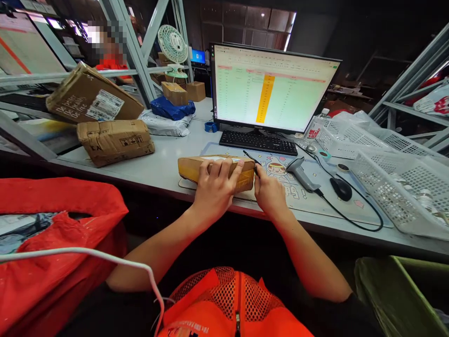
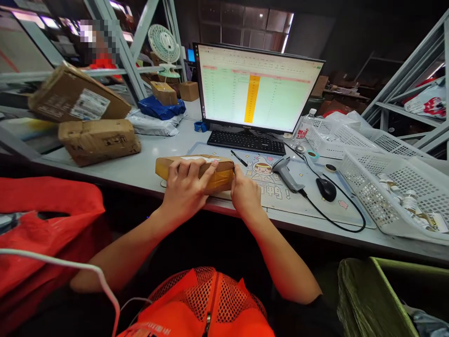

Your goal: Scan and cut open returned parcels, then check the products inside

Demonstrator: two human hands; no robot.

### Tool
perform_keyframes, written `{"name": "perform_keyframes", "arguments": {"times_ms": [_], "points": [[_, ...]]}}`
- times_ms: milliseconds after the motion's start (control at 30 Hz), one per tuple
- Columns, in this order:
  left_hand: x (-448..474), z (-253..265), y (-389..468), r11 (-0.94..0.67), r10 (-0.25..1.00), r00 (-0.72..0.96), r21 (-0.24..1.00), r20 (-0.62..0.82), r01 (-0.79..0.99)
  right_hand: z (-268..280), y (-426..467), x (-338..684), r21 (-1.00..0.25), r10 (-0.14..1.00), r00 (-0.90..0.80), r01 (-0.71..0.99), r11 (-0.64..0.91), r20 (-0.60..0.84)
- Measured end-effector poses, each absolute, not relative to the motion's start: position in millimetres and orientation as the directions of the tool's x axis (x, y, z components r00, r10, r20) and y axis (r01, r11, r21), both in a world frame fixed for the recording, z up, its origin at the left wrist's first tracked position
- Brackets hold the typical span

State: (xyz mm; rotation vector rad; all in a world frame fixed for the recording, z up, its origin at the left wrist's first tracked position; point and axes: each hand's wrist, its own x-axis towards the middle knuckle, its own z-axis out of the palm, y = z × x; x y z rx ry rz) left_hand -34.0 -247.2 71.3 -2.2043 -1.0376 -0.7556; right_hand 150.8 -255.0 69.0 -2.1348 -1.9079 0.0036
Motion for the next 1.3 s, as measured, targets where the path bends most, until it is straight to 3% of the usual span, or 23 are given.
{"name": "perform_keyframes", "arguments": {"times_ms": [233, 400, 533, 667, 800, 1000, 1133, 1300], "points": [[-32.5, 67.7, -243.9, -0.551, 0.592, 0.425, -0.042, 0.684, 0.834, 68.2, -273.0, 139.0, -0.198, 0.989, 0.139, 0.972, -0.128, 0.042], [-39.6, 66.3, -243.8, -0.543, 0.627, 0.385, 0.026, 0.678, 0.839, 61.9, -283.4, 139.4, -0.195, 0.995, 0.103, 0.976, -0.1, 0.001], [-83.1, 69.0, -230.3, -0.498, 0.622, 0.235, 0.146, 0.747, 0.855, 52.2, -280.4, 165.9, -0.339, 0.98, -0.051, 0.934, 0.115, 0.191], [-133.8, 60.0, -206.3, -0.629, 0.556, 0.18, 0.269, 0.811, 0.729, 61.1, -267.1, 200.4, -0.432, 0.853, -0.11, 0.825, 0.365, 0.51], [-143.6, 35.2, -191.1, -0.732, 0.508, 0.183, 0.31, 0.842, 0.607, 104.5, -250.1, 196.9, -0.285, 0.708, -0.289, 0.768, 0.573, 0.644], [-138.3, 19.4, -187.1, -0.719, 0.548, 0.185, 0.347, 0.816, 0.602, 131.1, -228.9, 149.7, 0.025, 0.565, -0.61, 0.691, 0.722, 0.555], [-151.8, 17.8, -178.3, -0.757, 0.525, 0.15, 0.38, 0.838, 0.531, 120.7, -214.5, 136.8, 0.138, 0.477, -0.666, 0.652, 0.745, 0.574], [-160.5, 16.7, -168.7, -0.741, 0.558, 0.103, 0.439, 0.823, 0.507, 122.1, -201.5, 130.8, 0.194, 0.435, -0.694, 0.631, 0.751, 0.573]]}}
